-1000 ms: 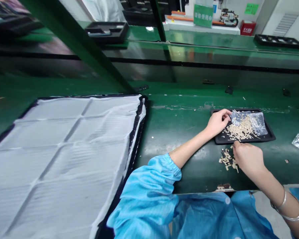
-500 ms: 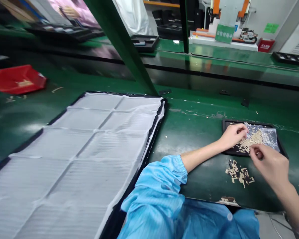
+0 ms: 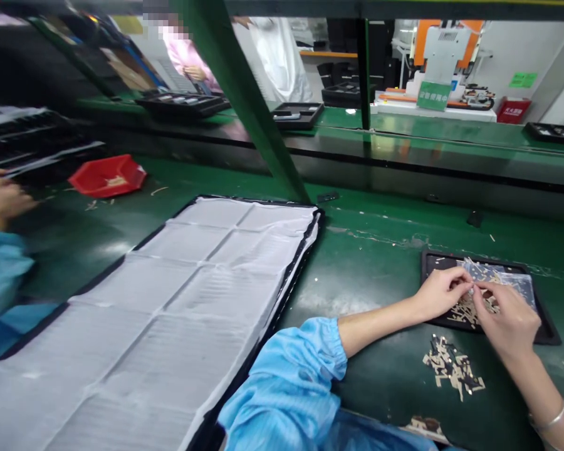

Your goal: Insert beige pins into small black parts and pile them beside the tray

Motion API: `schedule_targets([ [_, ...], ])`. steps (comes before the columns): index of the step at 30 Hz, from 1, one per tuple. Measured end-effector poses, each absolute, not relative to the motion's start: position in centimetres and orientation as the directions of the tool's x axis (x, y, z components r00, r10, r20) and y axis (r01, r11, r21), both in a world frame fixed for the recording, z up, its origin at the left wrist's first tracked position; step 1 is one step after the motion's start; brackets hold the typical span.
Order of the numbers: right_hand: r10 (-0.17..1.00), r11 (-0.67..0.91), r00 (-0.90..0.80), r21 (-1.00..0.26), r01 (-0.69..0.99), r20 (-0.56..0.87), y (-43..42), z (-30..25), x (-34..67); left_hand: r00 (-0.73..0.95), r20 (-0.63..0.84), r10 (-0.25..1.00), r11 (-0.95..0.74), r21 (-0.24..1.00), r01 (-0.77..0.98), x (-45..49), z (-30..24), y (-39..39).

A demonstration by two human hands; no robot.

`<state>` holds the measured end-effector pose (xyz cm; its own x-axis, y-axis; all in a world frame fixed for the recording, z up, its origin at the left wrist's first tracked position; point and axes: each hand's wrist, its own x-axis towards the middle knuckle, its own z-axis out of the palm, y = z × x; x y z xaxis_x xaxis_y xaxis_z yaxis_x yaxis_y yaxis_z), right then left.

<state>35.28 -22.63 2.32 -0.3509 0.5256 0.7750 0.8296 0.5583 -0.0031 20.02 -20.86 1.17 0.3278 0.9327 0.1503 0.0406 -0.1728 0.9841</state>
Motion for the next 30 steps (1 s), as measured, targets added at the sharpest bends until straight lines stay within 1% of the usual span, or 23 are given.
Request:
schedule_targets([
  [4, 0.615, 0.561, -0.264, -0.178, 0.808, 0.743, -22.9, 2.2, 35.0, 0.313, 0.14, 0.939, -0.15, 0.989, 0.009, 19.7, 1.1, -21.0],
  [6, 0.652, 0.557, -0.253, -0.225, 0.799, 0.714, -23.1, 2.2, 34.9, 0.319, 0.151, 0.936, -0.167, 0.986, 0.023, 19.6, 1.1, -21.1],
  [9, 0.674, 0.561, -0.264, -0.246, 0.79, 0.69, -23.4, 2.3, 34.7, 0.321, 0.181, 0.93, -0.216, 0.973, 0.079, 19.6, 1.2, -21.3],
  [14, 0.692, 0.549, -0.276, -0.239, 0.801, 0.668, -23.6, 2.5, 34.6, 0.326, 0.202, 0.924, -0.289, 0.925, 0.247, 19.6, 1.4, -21.7],
  [18, 0.687, 0.547, -0.28, -0.223, 0.807, 0.671, -23.6, 2.4, 34.6, 0.338, 0.189, 0.922, -0.288, 0.919, 0.27, 19.5, 1.7, -21.9],
  [21, 0.689, 0.548, -0.269, -0.24, 0.802, 0.673, -23.7, 2.4, 34.5, 0.359, 0.145, 0.922, -0.22, 0.959, 0.177, 19.4, 1.9, -21.7],
  [23, 0.694, 0.548, -0.257, -0.261, 0.795, 0.673, -23.7, 2.4, 34.5, 0.396, 0.099, 0.913, -0.129, 0.99, 0.049, 19.3, 2.1, -21.6],
  [26, 0.686, 0.533, -0.21, -0.284, 0.797, 0.697, -23.4, 2.7, 35.0, 0.461, 0.065, 0.885, -0.01, 0.992, -0.122, 19.1, 2.1, -21.3],
  [28, 0.68, 0.497, -0.161, -0.287, 0.819, 0.716, -23.1, 2.8, 35.4, 0.464, 0.055, 0.884, 0.034, 0.983, -0.182, 19.1, 2.1, -21.1],
  [30, 0.683, 0.473, -0.133, -0.295, 0.83, 0.718, -22.9, 3.0, 35.8, 0.435, 0.05, 0.899, 0.043, 0.979, -0.201, 19.1, 2.0, -21.1],
])
